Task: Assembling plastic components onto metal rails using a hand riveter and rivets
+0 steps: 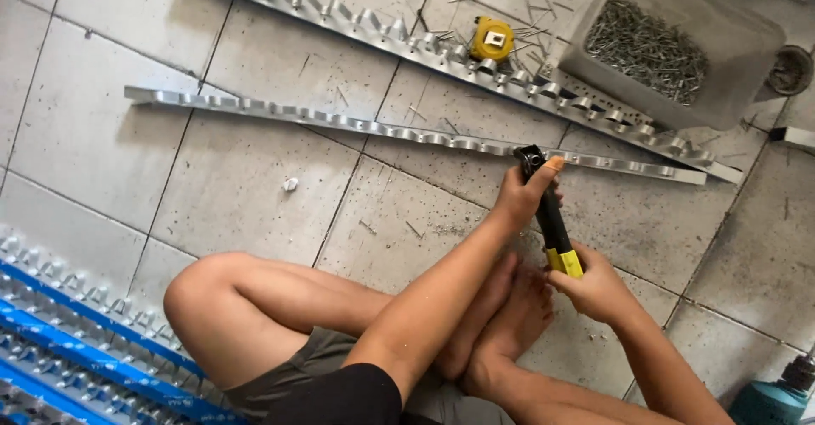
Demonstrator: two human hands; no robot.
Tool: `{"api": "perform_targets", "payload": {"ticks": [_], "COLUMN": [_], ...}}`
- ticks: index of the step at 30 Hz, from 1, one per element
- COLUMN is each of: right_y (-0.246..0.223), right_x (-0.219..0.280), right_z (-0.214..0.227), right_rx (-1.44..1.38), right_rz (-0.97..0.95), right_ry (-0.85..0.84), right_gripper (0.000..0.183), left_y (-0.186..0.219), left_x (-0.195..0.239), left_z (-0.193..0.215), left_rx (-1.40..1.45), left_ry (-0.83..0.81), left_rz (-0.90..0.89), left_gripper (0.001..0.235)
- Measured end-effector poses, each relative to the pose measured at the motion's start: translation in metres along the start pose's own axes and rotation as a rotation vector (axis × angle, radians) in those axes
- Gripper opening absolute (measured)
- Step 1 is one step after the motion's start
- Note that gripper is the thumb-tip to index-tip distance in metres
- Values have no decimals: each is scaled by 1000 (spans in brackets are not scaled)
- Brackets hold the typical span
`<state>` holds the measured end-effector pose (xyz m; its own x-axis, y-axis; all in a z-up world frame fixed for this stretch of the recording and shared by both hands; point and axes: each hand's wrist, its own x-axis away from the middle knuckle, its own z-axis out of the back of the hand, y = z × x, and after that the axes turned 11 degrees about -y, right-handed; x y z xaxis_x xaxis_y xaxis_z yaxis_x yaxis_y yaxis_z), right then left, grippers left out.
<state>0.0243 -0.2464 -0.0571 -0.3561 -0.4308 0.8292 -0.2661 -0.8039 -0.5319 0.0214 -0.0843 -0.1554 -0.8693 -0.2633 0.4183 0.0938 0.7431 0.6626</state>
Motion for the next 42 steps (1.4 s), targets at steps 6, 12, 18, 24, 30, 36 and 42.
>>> {"api": "perform_targets", "payload": {"ticks": [6,12,18,24,30,36,42], "right_y": [0,-46,-42,34,-94,-31,-14], "right_x": [-3,15,2,-60,28,-14,-37], "right_z": [18,15,8,-5,41,-12,1], "right_rx": [355,-174,83,228,300,130,560], "right_rz": [-180,-211,-207,-240,-450,-241,-316], "right_ry": [16,-24,-62,73,-215,55,-84], "right_gripper": [56,45,34,26,31,24,26], "left_y": [0,17,-4,-11,1,6,9], "left_x": [6,-4,-5,-2,5,8,7], "left_z": [-3,-20,-2,-7,7,-3,-3], "left_rx": [137,-110,-99,470,275,438,452], "left_ry": [-38,26,41,65,-58,-55,-115], "left_rz": [-53,25,75,66,110,114,108], "left_gripper": [51,60,53,65,64,72,70]}}
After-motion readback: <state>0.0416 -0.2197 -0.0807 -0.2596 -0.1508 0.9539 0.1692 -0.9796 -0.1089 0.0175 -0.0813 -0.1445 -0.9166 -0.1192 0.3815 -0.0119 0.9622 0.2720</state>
